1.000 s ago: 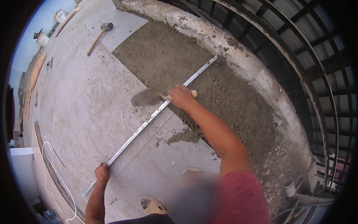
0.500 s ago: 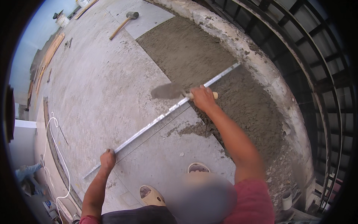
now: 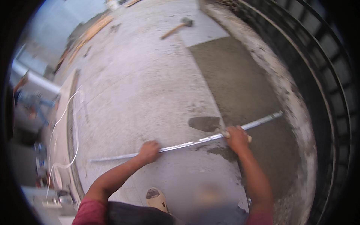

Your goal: The person spreads cement on the floor using a trowel, places a tile, and taps it with a hammer to level it. They then use a straight edge to smooth the cement and continue the process.

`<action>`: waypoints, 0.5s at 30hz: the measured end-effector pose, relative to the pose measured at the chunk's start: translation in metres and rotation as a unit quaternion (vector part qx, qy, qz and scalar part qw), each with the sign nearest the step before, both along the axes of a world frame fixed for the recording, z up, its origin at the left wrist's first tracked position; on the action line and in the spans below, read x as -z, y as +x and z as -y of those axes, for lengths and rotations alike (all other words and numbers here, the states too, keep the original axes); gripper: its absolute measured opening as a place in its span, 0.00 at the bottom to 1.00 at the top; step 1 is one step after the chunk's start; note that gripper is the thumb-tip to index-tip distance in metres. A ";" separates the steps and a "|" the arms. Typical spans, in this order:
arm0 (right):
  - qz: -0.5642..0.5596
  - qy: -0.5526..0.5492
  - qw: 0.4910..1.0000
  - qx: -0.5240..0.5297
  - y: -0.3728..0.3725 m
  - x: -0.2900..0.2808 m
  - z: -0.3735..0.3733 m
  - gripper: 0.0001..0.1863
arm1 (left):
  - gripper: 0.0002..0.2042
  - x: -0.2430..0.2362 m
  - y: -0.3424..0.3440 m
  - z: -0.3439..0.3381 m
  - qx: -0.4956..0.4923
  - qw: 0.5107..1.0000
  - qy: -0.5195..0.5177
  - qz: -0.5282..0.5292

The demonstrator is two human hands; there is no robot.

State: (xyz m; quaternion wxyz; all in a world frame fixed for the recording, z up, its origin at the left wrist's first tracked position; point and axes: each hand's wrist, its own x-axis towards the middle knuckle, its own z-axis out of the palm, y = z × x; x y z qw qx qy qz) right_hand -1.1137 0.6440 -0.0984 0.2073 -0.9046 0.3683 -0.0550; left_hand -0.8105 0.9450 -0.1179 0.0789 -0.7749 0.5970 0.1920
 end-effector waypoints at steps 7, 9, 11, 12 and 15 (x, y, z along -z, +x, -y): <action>0.234 -0.076 0.969 0.026 0.009 0.005 0.016 0.17 | 0.07 -0.040 -0.007 0.088 0.083 0.987 -0.135 0.037; 0.263 0.109 0.954 0.098 -0.012 0.001 0.022 0.16 | 0.07 -0.029 0.025 0.084 -0.031 0.995 -0.086 0.050; 0.186 0.178 0.951 0.172 -0.026 -0.022 0.007 0.19 | 0.07 -0.007 0.057 0.061 -0.149 0.985 -0.073 0.040; 0.170 0.187 0.954 0.162 -0.024 -0.049 -0.007 0.19 | 0.08 -0.004 0.070 0.042 -0.188 0.979 -0.019 0.074; 0.222 0.178 0.936 0.206 -0.079 -0.046 -0.009 0.16 | 0.08 -0.010 0.107 0.000 -0.198 0.972 -0.033 0.122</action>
